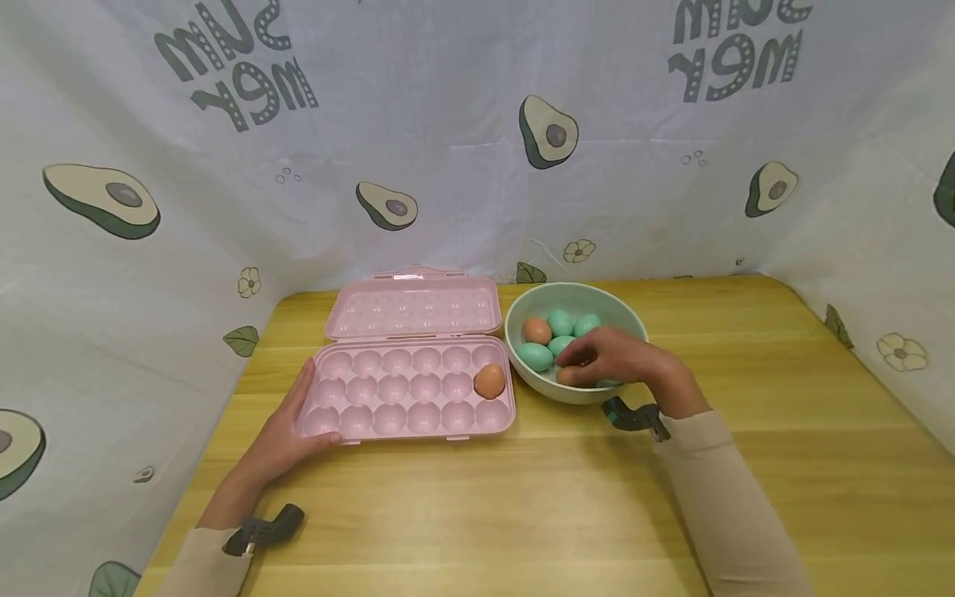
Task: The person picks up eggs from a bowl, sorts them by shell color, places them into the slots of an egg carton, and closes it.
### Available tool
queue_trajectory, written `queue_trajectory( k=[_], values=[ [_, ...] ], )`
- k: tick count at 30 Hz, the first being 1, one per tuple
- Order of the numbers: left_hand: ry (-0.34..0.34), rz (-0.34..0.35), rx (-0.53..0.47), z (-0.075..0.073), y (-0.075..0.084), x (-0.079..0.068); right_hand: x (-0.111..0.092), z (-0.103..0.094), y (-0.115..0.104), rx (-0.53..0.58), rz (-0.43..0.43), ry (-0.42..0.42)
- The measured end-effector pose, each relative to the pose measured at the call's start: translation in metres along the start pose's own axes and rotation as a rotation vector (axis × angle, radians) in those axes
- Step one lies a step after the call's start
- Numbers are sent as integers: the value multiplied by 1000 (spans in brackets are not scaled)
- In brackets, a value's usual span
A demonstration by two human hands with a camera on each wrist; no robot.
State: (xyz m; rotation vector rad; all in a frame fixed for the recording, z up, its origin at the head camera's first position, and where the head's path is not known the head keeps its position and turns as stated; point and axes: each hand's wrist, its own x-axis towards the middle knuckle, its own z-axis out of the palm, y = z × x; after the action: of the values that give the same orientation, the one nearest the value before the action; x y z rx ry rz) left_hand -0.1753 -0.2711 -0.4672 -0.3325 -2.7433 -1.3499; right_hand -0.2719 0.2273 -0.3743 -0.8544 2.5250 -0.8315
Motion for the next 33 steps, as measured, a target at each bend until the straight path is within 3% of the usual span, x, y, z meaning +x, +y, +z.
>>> queue_trajectory(
  k=[6, 13, 33],
  values=[
    [-4, 10, 4, -1, -1, -1, 3, 3, -2, -31, 14, -9],
    [0, -7, -2, -2, 1, -1, 5, 6, -4, -81, -28, -2],
    [2, 13, -9, -1, 0, -1, 6, 7, 0, -93, -13, -17]
  ],
)
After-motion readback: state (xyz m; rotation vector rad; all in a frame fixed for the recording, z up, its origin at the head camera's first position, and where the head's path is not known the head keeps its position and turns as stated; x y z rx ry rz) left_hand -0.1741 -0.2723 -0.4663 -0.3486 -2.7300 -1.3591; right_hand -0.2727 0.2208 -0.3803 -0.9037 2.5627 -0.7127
